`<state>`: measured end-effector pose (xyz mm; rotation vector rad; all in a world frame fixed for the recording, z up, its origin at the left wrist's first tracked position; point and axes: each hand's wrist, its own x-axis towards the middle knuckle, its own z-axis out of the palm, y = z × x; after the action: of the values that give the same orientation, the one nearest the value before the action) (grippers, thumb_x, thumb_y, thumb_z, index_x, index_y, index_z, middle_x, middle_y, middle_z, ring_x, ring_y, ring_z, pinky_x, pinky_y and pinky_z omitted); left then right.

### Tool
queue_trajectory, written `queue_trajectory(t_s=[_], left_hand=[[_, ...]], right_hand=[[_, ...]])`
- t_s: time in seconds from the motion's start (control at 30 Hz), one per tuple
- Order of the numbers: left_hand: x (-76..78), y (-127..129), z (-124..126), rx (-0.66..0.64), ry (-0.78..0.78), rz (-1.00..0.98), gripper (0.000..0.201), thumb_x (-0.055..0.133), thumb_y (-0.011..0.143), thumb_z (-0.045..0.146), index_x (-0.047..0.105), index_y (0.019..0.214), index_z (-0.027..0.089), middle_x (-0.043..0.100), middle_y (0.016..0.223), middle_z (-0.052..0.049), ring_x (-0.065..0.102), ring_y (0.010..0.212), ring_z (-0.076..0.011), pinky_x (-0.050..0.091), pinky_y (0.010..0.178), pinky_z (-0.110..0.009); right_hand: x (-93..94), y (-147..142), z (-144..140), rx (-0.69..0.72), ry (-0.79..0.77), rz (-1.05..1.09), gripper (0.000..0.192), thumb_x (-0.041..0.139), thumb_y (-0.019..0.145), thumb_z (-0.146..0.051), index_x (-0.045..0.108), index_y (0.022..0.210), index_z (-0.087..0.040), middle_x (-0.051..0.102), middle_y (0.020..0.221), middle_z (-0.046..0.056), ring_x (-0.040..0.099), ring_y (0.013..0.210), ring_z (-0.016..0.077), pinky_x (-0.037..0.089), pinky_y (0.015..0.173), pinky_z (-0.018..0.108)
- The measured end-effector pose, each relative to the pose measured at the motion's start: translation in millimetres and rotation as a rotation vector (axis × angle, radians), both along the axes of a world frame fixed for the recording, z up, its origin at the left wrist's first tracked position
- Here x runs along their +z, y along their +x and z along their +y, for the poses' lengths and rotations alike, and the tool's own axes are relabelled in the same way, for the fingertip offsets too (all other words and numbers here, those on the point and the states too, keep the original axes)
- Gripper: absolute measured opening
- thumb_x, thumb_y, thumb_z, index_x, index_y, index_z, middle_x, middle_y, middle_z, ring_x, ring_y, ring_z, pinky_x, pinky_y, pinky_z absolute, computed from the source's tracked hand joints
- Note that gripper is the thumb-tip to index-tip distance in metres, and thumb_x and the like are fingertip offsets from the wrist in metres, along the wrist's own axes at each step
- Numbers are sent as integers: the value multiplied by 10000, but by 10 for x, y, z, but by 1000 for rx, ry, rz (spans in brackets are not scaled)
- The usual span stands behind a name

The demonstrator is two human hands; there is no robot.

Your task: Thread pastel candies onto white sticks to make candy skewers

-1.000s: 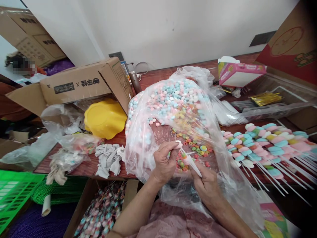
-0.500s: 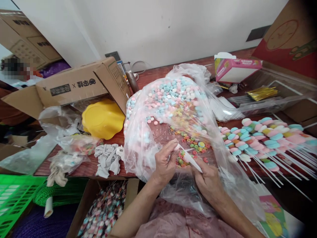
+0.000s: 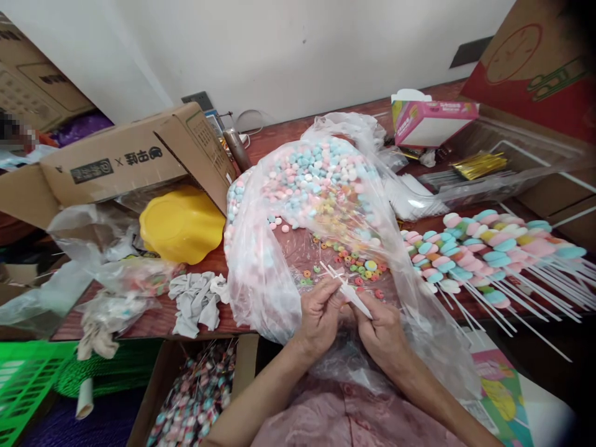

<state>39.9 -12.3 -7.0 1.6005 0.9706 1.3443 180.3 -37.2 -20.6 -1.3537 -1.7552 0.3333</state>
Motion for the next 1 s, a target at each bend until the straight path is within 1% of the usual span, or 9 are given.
queue_trajectory(t_s=[0.17, 0.27, 0.4, 0.5, 0.57, 0.7, 0.83, 0.9, 1.0], left_hand=[[-96, -147, 105, 0, -39, -10, 269, 593, 965, 390, 780, 1031, 208, 772, 966, -65, 708, 898, -185, 578, 845, -327], [-116, -406, 289, 126, -102, -4, 313, 634, 933, 385, 732, 1179, 218, 768, 1059, -74, 712, 867, -175, 582, 791, -313], [-76, -672, 581, 103, -49, 449, 208, 647, 884, 210, 770, 1050, 181, 745, 950, -75, 680, 849, -181, 553, 798, -314], [-59, -664, 712, -3, -6, 834, 166, 638, 848, 124, 789, 902, 164, 704, 903, -90, 660, 874, -208, 536, 846, -349], [-73, -621, 753, -18, -9, 927, 186, 612, 855, 111, 790, 876, 158, 687, 897, -96, 650, 881, -210, 531, 854, -351], [-123, -628, 784, 18, -89, 726, 179, 612, 822, 91, 780, 816, 153, 690, 816, -64, 638, 805, -171, 529, 807, -317], [-123, -690, 762, -2, -418, 275, 190, 669, 817, 288, 757, 830, 121, 629, 627, -7, 518, 497, -89, 438, 502, -223], [-96, -670, 743, -17, -518, 138, 290, 711, 779, 396, 744, 818, 110, 580, 564, 20, 451, 412, -60, 361, 422, -196], [-32, -572, 754, -33, -517, 106, 286, 758, 714, 398, 735, 762, 116, 573, 538, 30, 453, 403, -55, 346, 404, -182]], right_hand=[[-52, 270, 5, 64, -94, -35, 278, 435, 885, -176, 710, 926, -177, 722, 740, 42, 647, 603, 183, 473, 585, 276], [-88, 552, -23, -33, -155, 26, 229, 502, 903, -284, 714, 879, -201, 639, 616, -1, 569, 522, 170, 426, 511, 268], [-88, 780, -58, -209, -187, 210, 366, 591, 906, -440, 568, 609, -227, 502, 540, -19, 479, 511, 149, 394, 504, 271], [-76, 778, -61, -235, -182, 303, 348, 597, 917, -456, 597, 657, -224, 542, 594, -6, 515, 564, 159, 423, 552, 281], [-90, 759, -60, -228, -155, 278, 333, 601, 912, -461, 626, 678, -225, 597, 627, 11, 559, 594, 177, 452, 585, 295], [-192, 810, -85, -174, -108, 168, 306, 583, 907, -445, 677, 710, -231, 626, 626, 27, 571, 587, 193, 467, 590, 312], [-298, 895, -133, -228, -110, 151, 240, 595, 910, -422, 718, 856, -223, 607, 634, 13, 534, 567, 181, 436, 556, 301], [-312, 900, -138, -260, -120, 181, 243, 600, 915, -425, 695, 818, -223, 592, 638, 5, 533, 581, 174, 432, 564, 295], [-296, 872, -115, -263, -141, 217, 316, 594, 923, -438, 606, 686, -229, 543, 605, -9, 503, 565, 161, 413, 551, 288]])
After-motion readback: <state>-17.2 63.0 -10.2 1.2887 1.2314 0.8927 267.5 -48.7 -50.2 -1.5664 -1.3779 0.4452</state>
